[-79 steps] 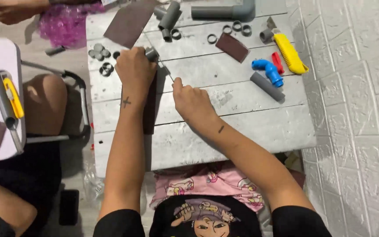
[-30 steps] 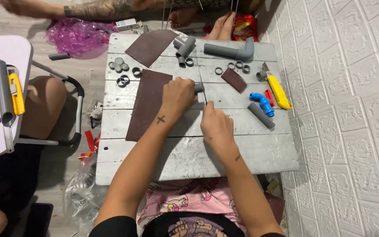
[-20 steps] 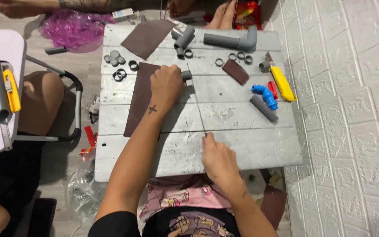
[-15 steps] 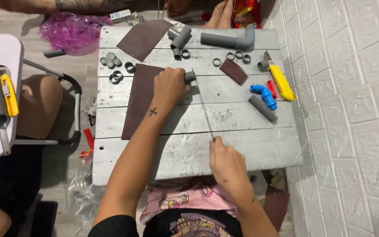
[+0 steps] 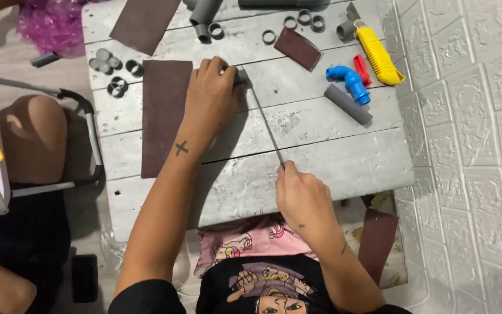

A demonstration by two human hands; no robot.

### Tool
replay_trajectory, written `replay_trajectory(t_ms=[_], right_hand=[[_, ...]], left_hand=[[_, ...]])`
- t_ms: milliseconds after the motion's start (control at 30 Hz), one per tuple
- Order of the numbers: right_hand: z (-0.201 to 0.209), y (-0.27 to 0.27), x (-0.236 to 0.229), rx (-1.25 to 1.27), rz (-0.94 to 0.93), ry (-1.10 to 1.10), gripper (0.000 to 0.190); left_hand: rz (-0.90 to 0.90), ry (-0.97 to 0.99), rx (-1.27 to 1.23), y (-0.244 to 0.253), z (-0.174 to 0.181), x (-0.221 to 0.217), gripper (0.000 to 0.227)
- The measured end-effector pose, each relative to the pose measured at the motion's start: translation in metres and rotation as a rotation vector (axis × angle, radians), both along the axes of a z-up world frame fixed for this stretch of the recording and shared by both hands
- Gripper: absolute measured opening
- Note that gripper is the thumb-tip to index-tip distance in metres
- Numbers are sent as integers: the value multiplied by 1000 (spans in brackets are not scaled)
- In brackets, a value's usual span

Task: The person uses a metal file to smooth the edges of small gray PVC pipe fittings on a white table. They repeatedly rotate the fittings and file different sides while other PVC parts and sandpaper lie nearby.

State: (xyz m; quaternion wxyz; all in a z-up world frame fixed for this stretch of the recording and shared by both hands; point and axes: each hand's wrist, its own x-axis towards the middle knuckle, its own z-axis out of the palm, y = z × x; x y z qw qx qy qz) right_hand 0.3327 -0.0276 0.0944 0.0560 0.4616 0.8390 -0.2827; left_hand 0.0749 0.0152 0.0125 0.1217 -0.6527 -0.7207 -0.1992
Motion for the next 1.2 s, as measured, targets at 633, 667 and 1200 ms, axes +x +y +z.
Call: replay_trajectory(t_ms=[633,667,1200], right_hand=[[-28,60,-81,98,44,45,38],[-24,60,-83,126,29,66,39],[12,48,-85,24,19,177,41]], left_hand=[[23,23,-98,0,12,13,28],[17,40,-89,1,10,11,27],[278,182,-163,40,30,-23,14]])
